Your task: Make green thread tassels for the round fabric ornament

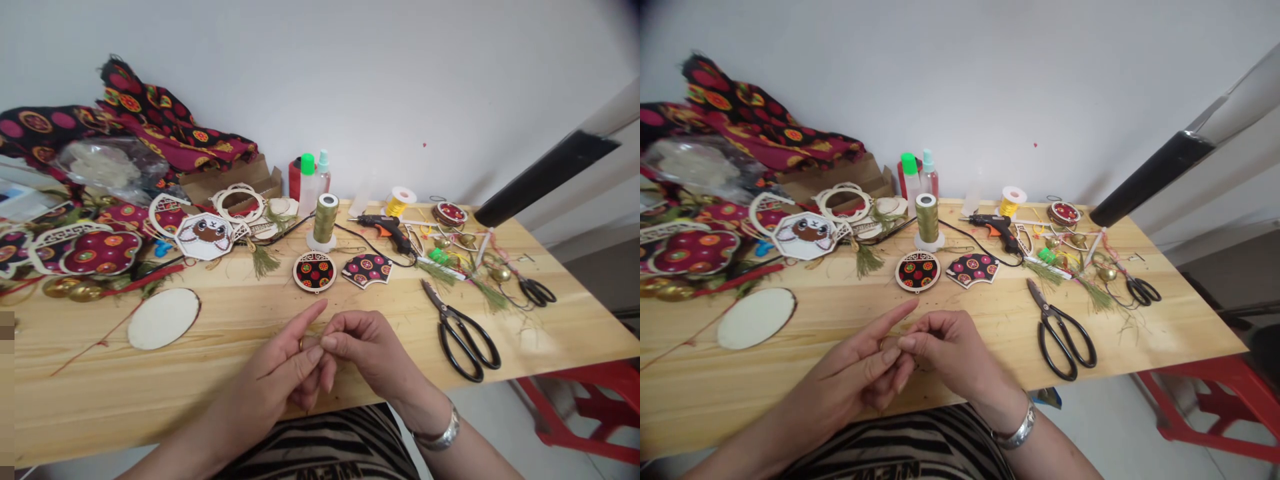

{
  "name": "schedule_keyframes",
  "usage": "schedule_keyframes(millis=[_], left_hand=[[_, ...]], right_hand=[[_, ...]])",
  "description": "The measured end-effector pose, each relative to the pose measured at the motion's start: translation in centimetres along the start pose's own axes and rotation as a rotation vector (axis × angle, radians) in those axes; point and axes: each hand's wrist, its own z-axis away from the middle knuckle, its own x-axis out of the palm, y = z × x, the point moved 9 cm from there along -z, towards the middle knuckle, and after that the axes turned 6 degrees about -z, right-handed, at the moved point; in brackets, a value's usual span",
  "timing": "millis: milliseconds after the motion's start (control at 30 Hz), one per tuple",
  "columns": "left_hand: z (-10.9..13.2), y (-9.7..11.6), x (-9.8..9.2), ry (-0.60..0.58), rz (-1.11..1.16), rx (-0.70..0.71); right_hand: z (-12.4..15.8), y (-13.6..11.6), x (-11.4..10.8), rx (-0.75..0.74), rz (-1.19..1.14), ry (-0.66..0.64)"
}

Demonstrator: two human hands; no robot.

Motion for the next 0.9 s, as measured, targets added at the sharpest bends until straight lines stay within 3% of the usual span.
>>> schedule_keyframes(millis=[200, 600, 767, 900], left_hand=[[-0.2, 0.2, 0.0, 0.031, 0.133, 0.005], [-0.9, 0.1, -0.3, 0.086, 0.057, -0.009], [-0.7, 1.5, -1.8, 0.214, 0.123, 0.093], [-0.4, 2.4, -3.4, 0.332, 0.194, 0.164]], right_hand=[[0.2, -0.7, -0.4, -0.084, 0.161, 0.075], [1.3, -3.7, -0.7, -0.414, 0.681, 0.229], [2.3, -5.9, -2.9, -0.535, 0.698, 0.426], [2.9, -6.0, -3.7, -0.590, 0.855, 0.437]])
